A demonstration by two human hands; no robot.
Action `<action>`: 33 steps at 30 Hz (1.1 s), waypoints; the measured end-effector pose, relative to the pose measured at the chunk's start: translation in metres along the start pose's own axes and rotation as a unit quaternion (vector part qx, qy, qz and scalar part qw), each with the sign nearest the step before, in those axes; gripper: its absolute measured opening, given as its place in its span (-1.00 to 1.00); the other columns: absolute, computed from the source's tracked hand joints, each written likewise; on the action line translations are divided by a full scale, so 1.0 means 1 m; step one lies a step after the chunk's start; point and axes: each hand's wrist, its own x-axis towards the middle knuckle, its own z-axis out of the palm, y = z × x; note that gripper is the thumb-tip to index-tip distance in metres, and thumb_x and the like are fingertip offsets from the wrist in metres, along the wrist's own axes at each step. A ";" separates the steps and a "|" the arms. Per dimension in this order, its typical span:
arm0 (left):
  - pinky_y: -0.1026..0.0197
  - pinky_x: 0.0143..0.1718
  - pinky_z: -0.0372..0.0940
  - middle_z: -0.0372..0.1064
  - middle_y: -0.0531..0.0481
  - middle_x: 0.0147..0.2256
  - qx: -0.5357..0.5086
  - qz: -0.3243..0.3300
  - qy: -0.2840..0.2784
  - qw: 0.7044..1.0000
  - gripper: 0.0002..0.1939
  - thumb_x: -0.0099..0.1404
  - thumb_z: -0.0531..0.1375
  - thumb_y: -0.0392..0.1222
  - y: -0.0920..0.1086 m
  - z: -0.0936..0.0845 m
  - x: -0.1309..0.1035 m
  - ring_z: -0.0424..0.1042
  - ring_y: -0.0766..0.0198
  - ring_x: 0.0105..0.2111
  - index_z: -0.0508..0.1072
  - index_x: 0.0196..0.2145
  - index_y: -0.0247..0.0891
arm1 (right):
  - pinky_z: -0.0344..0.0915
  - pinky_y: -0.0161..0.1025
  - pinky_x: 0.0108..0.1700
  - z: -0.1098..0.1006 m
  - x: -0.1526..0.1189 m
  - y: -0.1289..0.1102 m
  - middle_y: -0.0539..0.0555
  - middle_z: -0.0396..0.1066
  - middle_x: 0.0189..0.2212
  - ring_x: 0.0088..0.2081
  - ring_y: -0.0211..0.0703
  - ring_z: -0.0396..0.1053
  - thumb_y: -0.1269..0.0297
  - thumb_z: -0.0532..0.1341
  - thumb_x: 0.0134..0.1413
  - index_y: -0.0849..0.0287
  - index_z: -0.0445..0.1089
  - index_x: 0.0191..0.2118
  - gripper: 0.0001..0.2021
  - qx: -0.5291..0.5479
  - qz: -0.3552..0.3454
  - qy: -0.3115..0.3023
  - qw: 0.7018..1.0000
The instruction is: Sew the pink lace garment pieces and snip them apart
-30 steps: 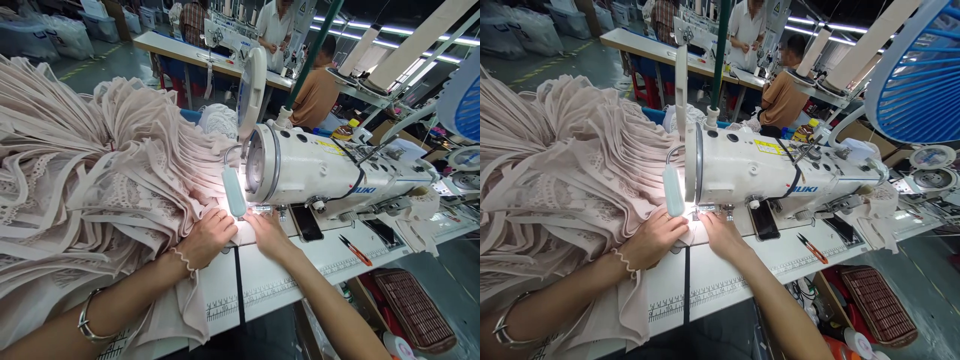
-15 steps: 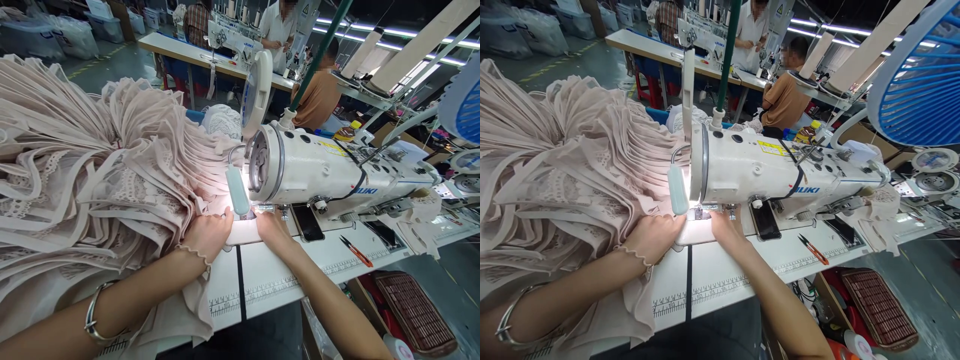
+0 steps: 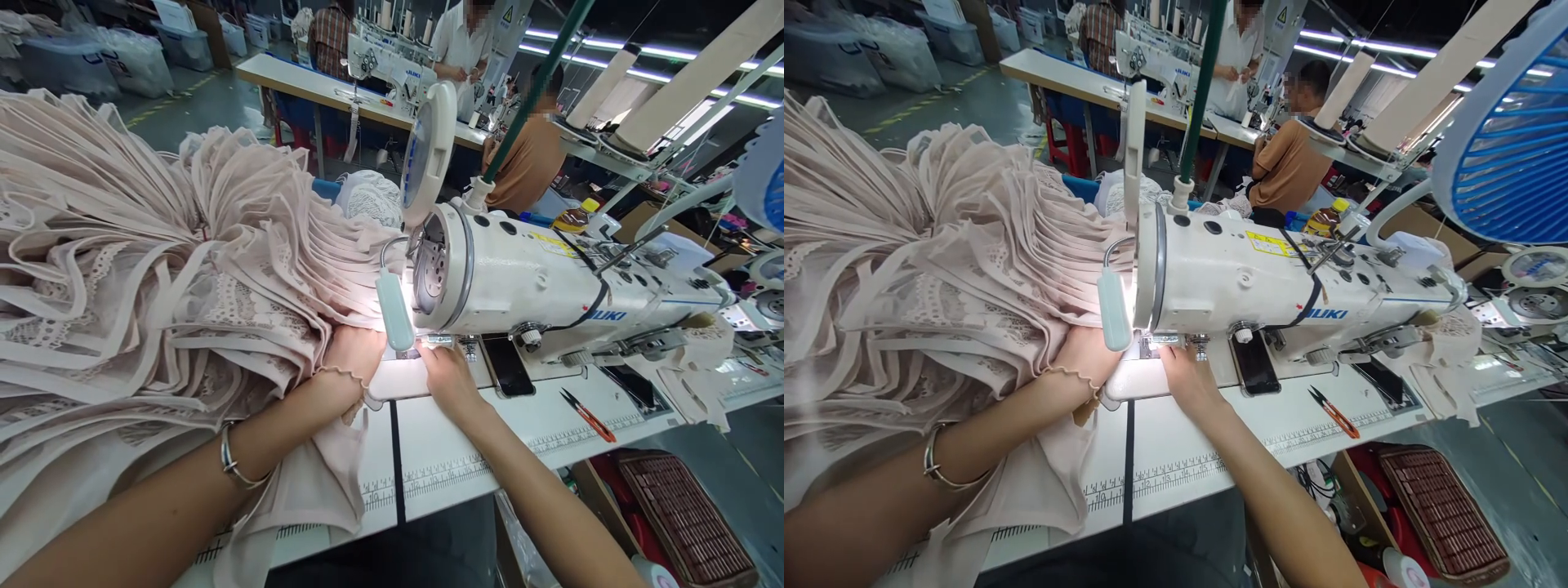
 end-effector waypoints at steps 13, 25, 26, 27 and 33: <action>0.19 -0.56 0.02 0.36 -0.07 -0.57 0.091 0.002 -0.051 0.994 -0.82 0.24 0.08 -0.49 0.005 -0.005 -0.007 0.36 0.18 -0.57 0.42 -0.42 -0.33 | 0.26 -0.08 0.03 0.001 -0.002 0.006 0.10 0.49 -0.14 -0.11 -0.05 0.38 0.66 -0.06 -0.05 0.07 0.37 0.12 -0.36 0.063 -0.007 -0.005 0.998; 0.08 -0.33 0.20 0.36 -0.08 -0.41 0.119 0.230 0.147 0.955 -0.67 0.33 -0.06 -0.52 -0.002 -0.002 -0.041 0.29 0.17 -0.41 0.35 -0.47 -0.26 | 0.28 -0.12 -0.17 -0.013 0.005 -0.013 0.17 0.43 -0.34 -0.35 -0.06 0.37 0.66 -0.03 0.00 0.19 0.37 0.10 -0.44 -0.002 0.012 -0.065 0.998; 0.08 -0.31 0.21 0.36 -0.09 -0.39 0.100 0.243 0.149 0.953 -0.66 0.34 -0.06 -0.52 -0.002 -0.002 -0.040 0.29 0.17 -0.39 0.36 -0.47 -0.27 | 0.28 -0.11 -0.14 -0.013 0.006 -0.013 0.17 0.42 -0.34 -0.37 -0.07 0.37 0.66 -0.03 0.01 0.20 0.36 0.10 -0.45 0.002 0.012 -0.064 0.998; 0.09 -0.30 0.22 0.36 -0.09 -0.39 0.083 0.256 0.152 0.951 -0.66 0.34 -0.06 -0.52 -0.001 -0.002 -0.039 0.29 0.17 -0.36 0.36 -0.47 -0.27 | 0.28 -0.09 -0.13 -0.013 0.006 -0.013 0.16 0.42 -0.34 -0.39 -0.08 0.37 0.66 -0.04 0.01 0.20 0.36 0.10 -0.45 0.006 0.014 -0.064 0.998; 0.17 -0.37 0.20 0.26 -0.02 -0.48 0.068 0.310 0.151 0.936 -0.68 0.31 0.02 -0.54 -0.001 0.003 -0.039 0.23 0.24 -0.44 0.32 -0.53 -0.28 | 0.26 -0.07 -0.09 -0.015 0.006 -0.014 0.15 0.44 -0.34 -0.43 -0.11 0.36 0.67 -0.03 -0.01 0.20 0.34 0.11 -0.44 -0.012 0.011 -0.075 0.997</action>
